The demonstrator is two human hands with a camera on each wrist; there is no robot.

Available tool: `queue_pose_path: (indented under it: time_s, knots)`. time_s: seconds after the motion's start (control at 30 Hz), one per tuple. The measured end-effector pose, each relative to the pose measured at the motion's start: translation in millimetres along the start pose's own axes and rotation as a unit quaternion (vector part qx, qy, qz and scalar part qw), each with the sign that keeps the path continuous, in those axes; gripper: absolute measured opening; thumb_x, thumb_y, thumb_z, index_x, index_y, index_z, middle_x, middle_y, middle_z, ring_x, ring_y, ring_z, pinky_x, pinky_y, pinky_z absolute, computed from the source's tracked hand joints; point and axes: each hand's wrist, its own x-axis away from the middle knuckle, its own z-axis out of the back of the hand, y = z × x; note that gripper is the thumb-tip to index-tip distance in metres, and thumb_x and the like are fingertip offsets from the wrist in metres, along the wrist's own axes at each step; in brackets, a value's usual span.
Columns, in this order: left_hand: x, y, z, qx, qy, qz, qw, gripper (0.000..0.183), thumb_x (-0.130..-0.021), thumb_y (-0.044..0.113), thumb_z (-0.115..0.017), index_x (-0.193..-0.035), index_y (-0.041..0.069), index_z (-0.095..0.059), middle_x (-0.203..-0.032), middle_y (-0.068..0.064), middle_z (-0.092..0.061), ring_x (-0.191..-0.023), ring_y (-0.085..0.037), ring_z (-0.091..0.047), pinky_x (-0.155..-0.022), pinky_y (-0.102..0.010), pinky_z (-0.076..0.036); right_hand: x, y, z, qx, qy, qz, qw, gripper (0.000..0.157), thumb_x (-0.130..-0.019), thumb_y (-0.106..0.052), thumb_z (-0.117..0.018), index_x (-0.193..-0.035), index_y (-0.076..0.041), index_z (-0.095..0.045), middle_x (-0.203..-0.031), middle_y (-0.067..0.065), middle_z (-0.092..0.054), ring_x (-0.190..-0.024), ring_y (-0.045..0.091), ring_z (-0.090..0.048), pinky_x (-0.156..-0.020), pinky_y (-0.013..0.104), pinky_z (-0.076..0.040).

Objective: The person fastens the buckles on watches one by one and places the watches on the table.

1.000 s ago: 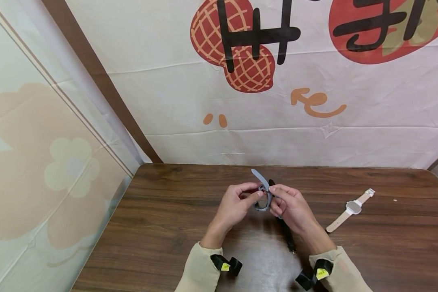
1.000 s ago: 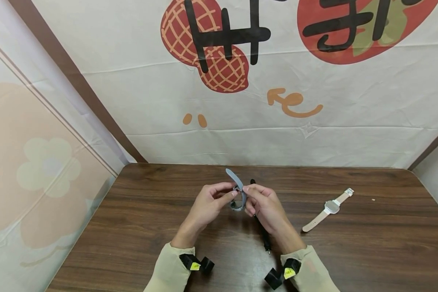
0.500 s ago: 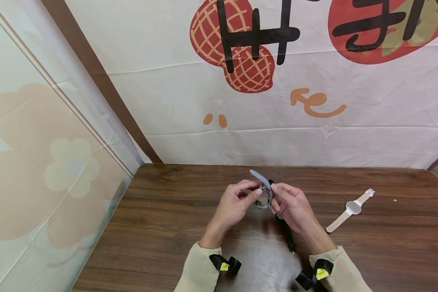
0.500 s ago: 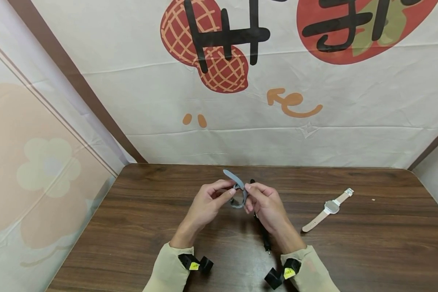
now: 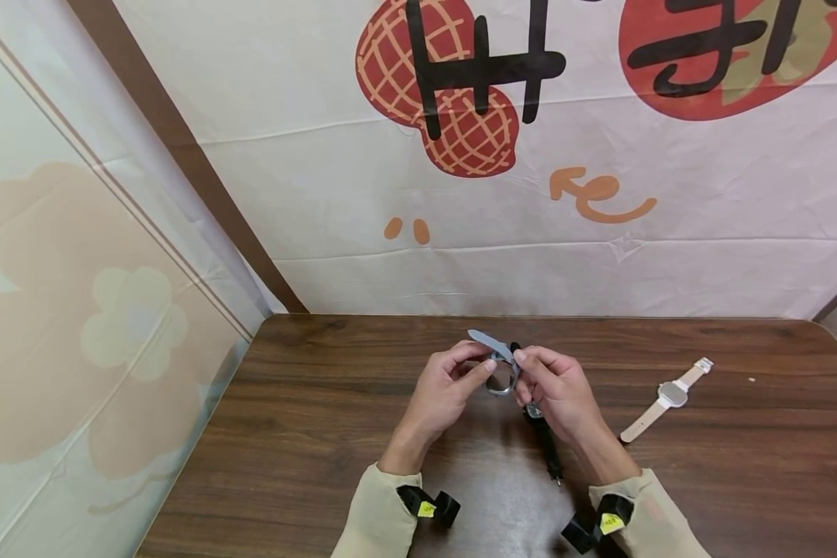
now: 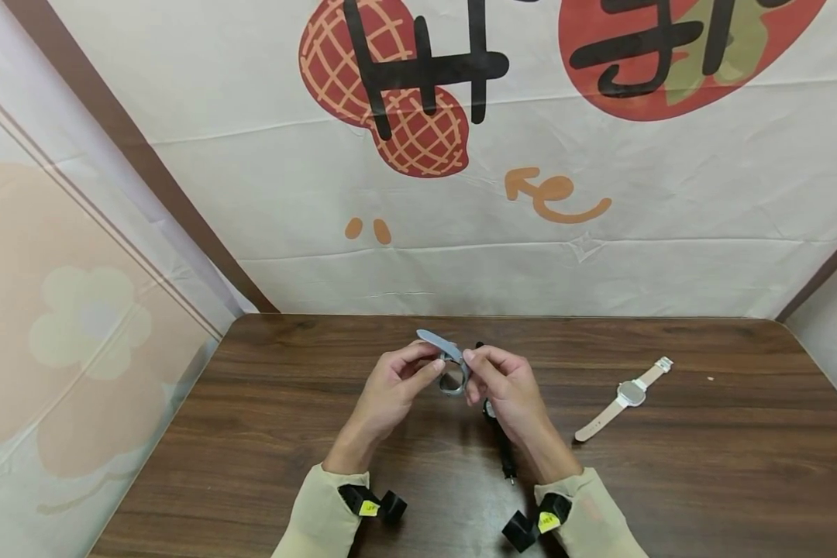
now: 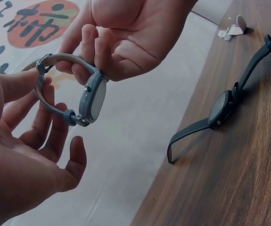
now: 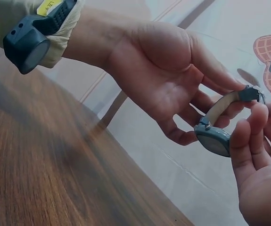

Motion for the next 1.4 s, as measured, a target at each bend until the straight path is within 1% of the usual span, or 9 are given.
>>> queue_pose_path:
  time_s: [0.13, 0.3, 0.53, 0.67, 0.83, 0.93, 1.13, 1.23, 1.4]
  knots:
    - [0.4, 0.6, 2.2, 0.003, -0.006, 0.011, 0.9999, 0.026, -0.096, 0.008, -0.063, -0.119, -0.003, -0.067, -0.113, -0.025, -0.066, -0.096, -0.010, -0.062, -0.080, -0.023, -0.051, -1.0, -0.8, -0.5, 0.009, 0.003, -0.020, 1.000, 0.024, -0.103, -0.010, -0.052, -0.090, -0.015, -0.071, -0.066, -0.002, -0.059, -0.055, 0.009, -0.055, -0.056, 0.022, -0.048]
    - [0.8, 1.8, 4.5, -0.011, -0.018, 0.008, 0.9997, 0.026, -0.096, 0.009, -0.064, -0.120, -0.001, -0.067, -0.111, -0.018, -0.067, -0.095, -0.016, -0.063, -0.078, -0.023, -0.050, -1.1, -0.3, -0.2, -0.002, -0.011, -0.023, 1.000, 0.022, -0.103, -0.007, -0.051, -0.096, -0.015, -0.071, -0.081, -0.003, -0.066, -0.058, 0.010, -0.061, -0.058, 0.022, -0.052]
    - [2.0, 1.4, 8.0, -0.056, -0.031, 0.003, 0.9980, 0.024, -0.093, 0.012, -0.068, -0.116, 0.003, -0.071, -0.111, -0.011, -0.070, -0.094, -0.015, -0.063, -0.081, -0.032, -0.051, -0.8, -0.2, 1.6, -0.004, -0.044, 0.002, 0.999, 0.011, -0.102, -0.001, -0.050, -0.106, -0.008, -0.057, -0.088, 0.000, -0.066, -0.060, 0.013, -0.063, -0.060, 0.026, -0.053]
    - [1.3, 0.6, 9.0, -0.080, -0.038, 0.002, 0.9960, 0.024, -0.092, 0.013, -0.071, -0.114, 0.006, -0.073, -0.110, -0.009, -0.071, -0.097, -0.016, -0.064, -0.084, -0.036, -0.051, -0.8, -2.2, 3.2, 0.026, -0.043, 0.016, 0.999, 0.010, -0.102, -0.001, -0.050, -0.110, -0.005, -0.055, -0.091, 0.002, -0.064, -0.062, 0.016, -0.062, -0.061, 0.029, -0.054]
    - [1.3, 2.1, 9.4, -0.122, -0.034, 0.001, 0.9919, 0.023, -0.090, 0.013, -0.072, -0.113, 0.011, -0.075, -0.109, -0.003, -0.072, -0.101, -0.015, -0.064, -0.087, -0.039, -0.050, -0.6, -5.1, 2.9, 0.078, -0.041, 0.006, 0.996, 0.013, -0.105, -0.011, -0.048, -0.109, -0.010, -0.060, -0.087, 0.004, -0.062, -0.069, 0.015, -0.064, -0.064, 0.030, -0.053]
    - [2.3, 3.7, 9.4, -0.141, -0.028, 0.001, 0.9897, 0.023, -0.089, 0.014, -0.073, -0.112, 0.015, -0.076, -0.109, 0.001, -0.072, -0.100, -0.013, -0.064, -0.087, -0.044, -0.049, -1.2, -5.2, 2.5, 0.084, -0.045, 0.004, 0.995, 0.014, -0.105, -0.012, -0.047, -0.106, -0.011, -0.061, -0.087, 0.003, -0.063, -0.071, 0.014, -0.063, -0.066, 0.029, -0.054]
    - [2.8, 5.6, 8.2, -0.157, -0.028, 0.007, 0.9872, 0.023, -0.089, 0.015, -0.074, -0.112, 0.019, -0.076, -0.109, 0.009, -0.072, -0.097, -0.008, -0.063, -0.085, -0.044, -0.049, -2.1, -0.9, 5.5, 0.015, -0.072, -0.002, 0.997, 0.016, -0.106, -0.011, -0.044, -0.105, -0.011, -0.060, -0.097, 0.000, -0.062, -0.075, 0.012, -0.063, -0.070, 0.027, -0.054]
    - [2.8, 5.3, 6.9, -0.164, -0.024, 0.009, 0.9862, 0.023, -0.089, 0.016, -0.074, -0.112, 0.018, -0.075, -0.109, 0.010, -0.072, -0.097, -0.008, -0.063, -0.085, -0.042, -0.050, -2.6, 1.5, 8.3, -0.034, -0.091, -0.009, 0.995, 0.017, -0.107, -0.011, -0.042, -0.107, -0.010, -0.059, -0.103, 0.000, -0.062, -0.078, 0.012, -0.063, -0.074, 0.026, -0.054]
    - [2.9, 4.8, 5.1, -0.166, -0.017, 0.010, 0.9860, 0.022, -0.089, 0.016, -0.075, -0.111, 0.018, -0.075, -0.108, 0.008, -0.073, -0.097, -0.009, -0.064, -0.087, -0.045, -0.050, -3.3, 3.4, 11.3, -0.072, -0.111, -0.013, 0.991, 0.020, -0.108, -0.010, -0.039, -0.106, -0.008, -0.059, -0.104, 0.001, -0.063, -0.081, 0.011, -0.065, -0.077, 0.025, -0.054]
